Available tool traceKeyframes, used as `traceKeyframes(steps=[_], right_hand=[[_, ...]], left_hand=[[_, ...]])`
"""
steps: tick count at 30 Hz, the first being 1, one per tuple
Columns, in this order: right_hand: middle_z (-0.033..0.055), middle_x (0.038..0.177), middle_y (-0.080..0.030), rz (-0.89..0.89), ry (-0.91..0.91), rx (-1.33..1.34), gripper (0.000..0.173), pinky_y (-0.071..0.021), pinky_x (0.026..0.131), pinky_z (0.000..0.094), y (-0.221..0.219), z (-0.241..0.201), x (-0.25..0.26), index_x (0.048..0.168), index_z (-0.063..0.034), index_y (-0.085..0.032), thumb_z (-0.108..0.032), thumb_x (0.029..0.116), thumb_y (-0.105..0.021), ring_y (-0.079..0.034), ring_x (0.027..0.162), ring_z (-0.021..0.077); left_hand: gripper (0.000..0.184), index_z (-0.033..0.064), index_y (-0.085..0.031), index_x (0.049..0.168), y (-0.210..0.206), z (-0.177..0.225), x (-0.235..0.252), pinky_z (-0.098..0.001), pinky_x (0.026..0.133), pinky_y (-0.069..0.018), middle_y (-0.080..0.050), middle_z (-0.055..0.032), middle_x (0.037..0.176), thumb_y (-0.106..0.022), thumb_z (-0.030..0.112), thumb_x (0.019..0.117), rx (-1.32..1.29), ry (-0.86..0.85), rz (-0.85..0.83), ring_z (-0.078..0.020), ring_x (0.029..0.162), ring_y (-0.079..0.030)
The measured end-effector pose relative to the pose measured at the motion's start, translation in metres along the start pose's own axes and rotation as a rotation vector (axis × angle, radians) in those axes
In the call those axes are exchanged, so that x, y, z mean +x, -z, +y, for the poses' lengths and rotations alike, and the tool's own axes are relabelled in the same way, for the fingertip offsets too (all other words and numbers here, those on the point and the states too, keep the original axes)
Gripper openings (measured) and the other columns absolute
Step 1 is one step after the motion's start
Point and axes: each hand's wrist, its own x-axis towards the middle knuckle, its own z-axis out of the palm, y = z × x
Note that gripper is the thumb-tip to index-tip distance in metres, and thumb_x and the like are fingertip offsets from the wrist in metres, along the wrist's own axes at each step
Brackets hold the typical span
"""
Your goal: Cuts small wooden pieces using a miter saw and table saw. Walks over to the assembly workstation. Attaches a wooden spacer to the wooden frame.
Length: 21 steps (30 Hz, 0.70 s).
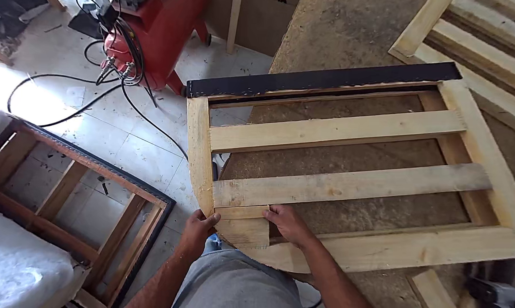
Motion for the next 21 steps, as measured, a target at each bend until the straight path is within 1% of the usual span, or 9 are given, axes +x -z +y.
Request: traceKeyframes(steps=[2,3,5,7,10,14,18,21], right_hand=[[0.0057,0.088,-0.072,-0.014,-0.017,0.003,0.027,-0.0557,0.083,0.0386,0.0,-0.001,0.002,0.093,-0.0066,-0.074,-0.032,0.0998,-0.067,-0.068,0.085,0.0152],[0.0067,0.085,-0.069,-0.024,-0.018,0.027,0.028,-0.0541,0.081,0.0388,0.0,-0.001,0.002,0.09,-0.0052,-0.07,-0.031,0.1001,-0.067,-0.065,0.082,0.0159],[0.008,0.086,-0.069,-0.041,-0.019,0.073,0.028,-0.0555,0.082,0.0389,0.001,-0.001,0.003,0.09,-0.0035,-0.07,-0.029,0.1003,-0.066,-0.066,0.082,0.0166],[0.0082,0.086,-0.07,-0.051,-0.032,0.101,0.027,-0.0557,0.083,0.0381,0.0,0.0,0.002,0.09,-0.0035,-0.07,-0.028,0.1001,-0.067,-0.067,0.083,0.0166],[0.0077,0.084,-0.07,-0.048,-0.031,0.127,0.026,-0.0558,0.08,0.0368,-0.002,0.002,0.003,0.088,-0.0041,-0.07,-0.028,0.0989,-0.069,-0.067,0.081,0.016],[0.0074,0.086,-0.072,-0.053,0.005,0.168,0.024,-0.0575,0.082,0.0368,-0.004,0.009,0.004,0.091,-0.0038,-0.072,-0.027,0.0988,-0.069,-0.069,0.083,0.016],[0.008,0.084,-0.072,-0.067,-0.007,0.172,0.024,-0.0579,0.079,0.0357,-0.003,0.007,0.004,0.089,-0.0031,-0.072,-0.025,0.0987,-0.07,-0.069,0.08,0.0159],[0.0078,0.082,-0.072,-0.069,-0.025,0.18,0.023,-0.0582,0.077,0.0341,-0.004,0.004,0.003,0.088,-0.0024,-0.071,-0.024,0.0984,-0.07,-0.069,0.077,0.0155]], left_hand=[[0.04,-0.0082,-0.047,0.134,-0.006,-0.002,0.005,-0.0501,0.09,-0.0611,-0.069,-0.0257,0.113,-0.063,-0.001,0.0974,-0.16,0.019,-0.034,-0.035,0.1,-0.072],[0.039,-0.008,-0.047,0.134,-0.009,-0.003,0.006,-0.0512,0.089,-0.0607,-0.069,-0.0262,0.113,-0.061,-0.002,0.0979,-0.217,0.026,-0.033,-0.0355,0.1,-0.072],[0.038,-0.0071,-0.045,0.135,-0.012,-0.004,0.009,-0.0521,0.087,-0.0611,-0.07,-0.0262,0.111,-0.057,-0.003,0.0998,-0.28,0.052,-0.028,-0.0357,0.097,-0.072],[0.037,-0.0063,-0.043,0.136,-0.012,-0.005,0.009,-0.0523,0.086,-0.0612,-0.07,-0.0266,0.111,-0.055,-0.002,0.101,-0.294,0.076,-0.032,-0.0361,0.096,-0.072],[0.037,-0.0066,-0.045,0.135,-0.012,-0.005,0.01,-0.0525,0.085,-0.0614,-0.07,-0.0273,0.11,-0.056,-0.003,0.1003,-0.282,0.087,-0.014,-0.0366,0.096,-0.073],[0.037,-0.0067,-0.046,0.134,-0.013,-0.008,0.011,-0.053,0.084,-0.0616,-0.07,-0.0274,0.109,-0.057,-0.004,0.0988,-0.29,0.062,-0.004,-0.0366,0.094,-0.073],[0.031,-0.0066,-0.048,0.132,-0.013,-0.01,0.012,-0.0527,0.086,-0.0612,-0.07,-0.0264,0.109,-0.053,0.0,0.1023,-0.317,0.071,-0.038,-0.0354,0.096,-0.072],[0.031,-0.0068,-0.049,0.131,-0.016,-0.011,0.013,-0.0531,0.085,-0.0614,-0.07,-0.0267,0.108,-0.054,0.001,0.1023,-0.301,0.067,-0.013,-0.0356,0.095,-0.073]])
